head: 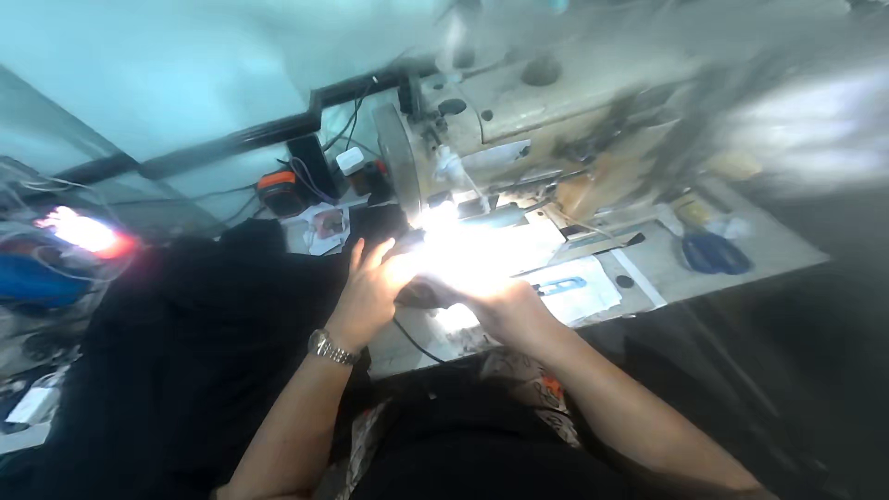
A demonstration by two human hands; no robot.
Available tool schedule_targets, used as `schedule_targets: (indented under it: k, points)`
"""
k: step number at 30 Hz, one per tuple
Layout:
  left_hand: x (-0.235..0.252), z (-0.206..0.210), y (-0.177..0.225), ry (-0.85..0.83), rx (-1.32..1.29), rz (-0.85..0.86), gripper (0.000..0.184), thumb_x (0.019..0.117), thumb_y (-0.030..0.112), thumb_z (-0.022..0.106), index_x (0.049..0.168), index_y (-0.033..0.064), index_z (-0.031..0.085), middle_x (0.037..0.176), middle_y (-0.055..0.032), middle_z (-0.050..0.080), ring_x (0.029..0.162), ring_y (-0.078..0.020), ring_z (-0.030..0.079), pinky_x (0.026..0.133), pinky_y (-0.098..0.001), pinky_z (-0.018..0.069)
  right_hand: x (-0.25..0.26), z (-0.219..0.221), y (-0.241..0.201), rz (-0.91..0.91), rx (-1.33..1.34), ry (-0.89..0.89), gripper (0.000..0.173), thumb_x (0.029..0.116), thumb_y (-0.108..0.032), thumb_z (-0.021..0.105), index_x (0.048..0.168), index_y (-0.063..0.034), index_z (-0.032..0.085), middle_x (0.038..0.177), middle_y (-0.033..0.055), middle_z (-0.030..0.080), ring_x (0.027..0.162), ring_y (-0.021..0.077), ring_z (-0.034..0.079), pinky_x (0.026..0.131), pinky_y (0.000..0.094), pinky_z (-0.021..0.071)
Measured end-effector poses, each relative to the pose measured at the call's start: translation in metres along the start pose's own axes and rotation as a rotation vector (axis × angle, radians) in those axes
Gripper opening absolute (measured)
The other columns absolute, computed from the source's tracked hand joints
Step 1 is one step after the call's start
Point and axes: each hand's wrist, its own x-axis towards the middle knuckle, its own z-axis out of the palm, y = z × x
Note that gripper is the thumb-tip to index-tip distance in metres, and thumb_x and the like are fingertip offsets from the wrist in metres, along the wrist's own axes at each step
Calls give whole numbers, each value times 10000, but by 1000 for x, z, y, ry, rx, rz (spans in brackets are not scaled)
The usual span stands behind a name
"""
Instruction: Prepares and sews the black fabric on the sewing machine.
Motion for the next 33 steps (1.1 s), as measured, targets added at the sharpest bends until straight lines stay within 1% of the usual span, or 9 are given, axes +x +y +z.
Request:
schedule_targets:
  k: [6, 8, 10, 12, 15, 23, 26, 29, 33]
  points:
    - [18, -11, -11, -133, -14, -110, 553, 832, -25, 649, 1314, 239, 708, 1447, 32, 616, 1489, -303, 388, 1182, -702, 226, 18, 18, 8, 34, -22, 72, 236, 1017, -161, 576, 1143, -164, 776, 980, 86, 762, 920, 280, 740, 768, 527, 607]
    - [14, -26, -4, -192, -156, -121, 431, 878, 264, 658, 1305, 278, 707, 1526, 21, 537, 1535, -295, 297, 1197, -671, 232, 13, 18, 6, 28, -24, 74, 234, 1026, -155, 566, 1139, -165, 771, 946, 84, 757, 889, 275, 741, 747, 516, 610]
    - [11, -30, 4, -74, -288, -172, 351, 960, 518, 598, 1129, 271, 782, 1502, 9, 564, 1519, -275, 338, 1207, -618, 270, 9, 20, 7, 23, -10, 94, 218, 1029, -155, 561, 1070, -138, 775, 916, 83, 752, 869, 263, 738, 745, 496, 610]
    - [18, -10, 7, 172, -306, -311, 353, 993, 434, 572, 963, 143, 768, 1441, -70, 606, 1467, -317, 411, 1188, -610, 305, 7, 22, 6, 27, -4, 104, 228, 1031, -159, 561, 1080, -141, 783, 910, 84, 757, 860, 258, 741, 746, 487, 611]
    - [31, 39, -4, 363, -259, -468, 454, 921, 416, 709, 1237, 92, 675, 1534, -168, 490, 1453, -357, 422, 1132, -593, 396, 9, 23, 6, 18, -42, 111, 244, 1029, -166, 553, 1100, -151, 786, 891, 95, 754, 837, 275, 741, 718, 496, 607]
    - [35, 47, -14, 340, -342, -513, 538, 896, 435, 753, 1296, 92, 646, 1529, -160, 483, 1425, -286, 465, 1149, -484, 429, 10, 21, 6, 43, -23, 55, 273, 1041, -164, 529, 1167, -161, 771, 985, 86, 765, 931, 267, 741, 808, 495, 609]
    - [35, 49, -14, 355, -353, -507, 530, 892, 419, 766, 1285, 83, 651, 1518, -154, 499, 1423, -281, 470, 1150, -480, 432, 4, -9, 7, 110, 84, 32, 249, 1016, -169, 561, 1113, -133, 788, 879, 75, 765, 780, 224, 747, 714, 444, 620]
    - [35, 51, -13, 375, -362, -504, 538, 884, 420, 778, 1288, 88, 650, 1510, -143, 507, 1416, -268, 477, 1151, -469, 439, -7, -62, 27, 97, 160, 297, 203, 992, -108, 580, 1093, -58, 749, 1016, 58, 747, 850, 129, 722, 777, 335, 633]
    - [35, 52, -12, 372, -345, -508, 554, 889, 450, 768, 1300, 98, 648, 1521, -141, 498, 1420, -269, 473, 1156, -473, 433, -33, -146, 101, 224, 98, 900, 263, 1076, -110, 483, 1260, 38, 602, 1146, 94, 700, 1006, 186, 708, 922, 421, 601]
